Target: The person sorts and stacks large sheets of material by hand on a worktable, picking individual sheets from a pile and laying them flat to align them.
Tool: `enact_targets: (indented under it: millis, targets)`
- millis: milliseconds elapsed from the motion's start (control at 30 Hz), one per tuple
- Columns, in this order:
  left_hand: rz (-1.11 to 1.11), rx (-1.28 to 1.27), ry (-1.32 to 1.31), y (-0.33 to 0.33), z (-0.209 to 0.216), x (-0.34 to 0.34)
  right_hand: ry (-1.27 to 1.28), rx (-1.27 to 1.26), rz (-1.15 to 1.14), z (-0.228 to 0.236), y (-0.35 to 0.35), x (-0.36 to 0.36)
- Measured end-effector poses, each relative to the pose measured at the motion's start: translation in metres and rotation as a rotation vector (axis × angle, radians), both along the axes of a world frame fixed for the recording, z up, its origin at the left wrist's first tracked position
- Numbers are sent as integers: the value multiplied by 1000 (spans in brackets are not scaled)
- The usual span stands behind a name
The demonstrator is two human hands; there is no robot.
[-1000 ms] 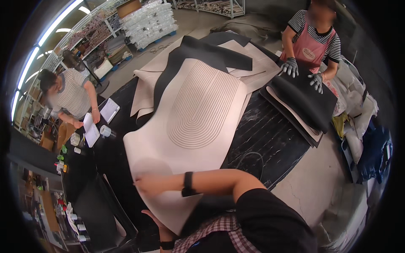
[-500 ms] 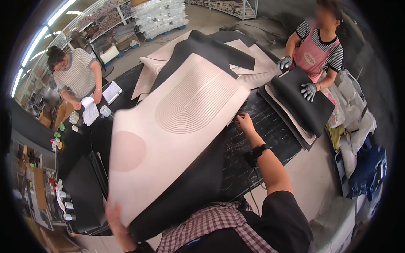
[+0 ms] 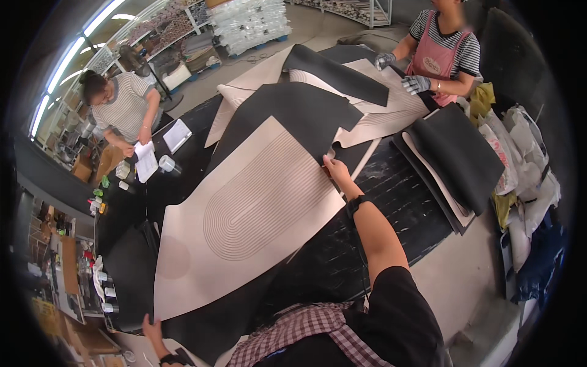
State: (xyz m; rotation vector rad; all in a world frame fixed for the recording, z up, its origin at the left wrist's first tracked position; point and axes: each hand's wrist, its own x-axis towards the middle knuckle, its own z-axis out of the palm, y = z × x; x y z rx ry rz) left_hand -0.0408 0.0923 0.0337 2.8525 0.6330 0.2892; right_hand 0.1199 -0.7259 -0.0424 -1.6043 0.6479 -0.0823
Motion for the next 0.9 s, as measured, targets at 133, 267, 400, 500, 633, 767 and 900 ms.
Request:
enact_targets:
  millis: [133, 267, 400, 500, 633, 767, 900]
  targets:
    - [154, -52, -179, -98, -41, -43, -245, 129, -240, 16, 8, 30]
    - [348, -148, -296, -93, -82, -61, -262, -297, -197, 56, 26, 31]
    - [344, -259, -451, -125, -36, -20, -691, -891, -284, 101, 13, 20]
    - [160, -249, -418, -130, -16, -17, -575, -911, -254, 174, 45, -47]
    - [25, -256, -338, -139, -23, -7, -543, -1187, -323, 180, 21, -156]
    - [-60, -260, -274, -140, -27, -2, -271, -1212, -474, 125, 11, -271]
    - [103, -302, -71, -173, -7, 2, -179, -1270, -582, 52, 1, -329]
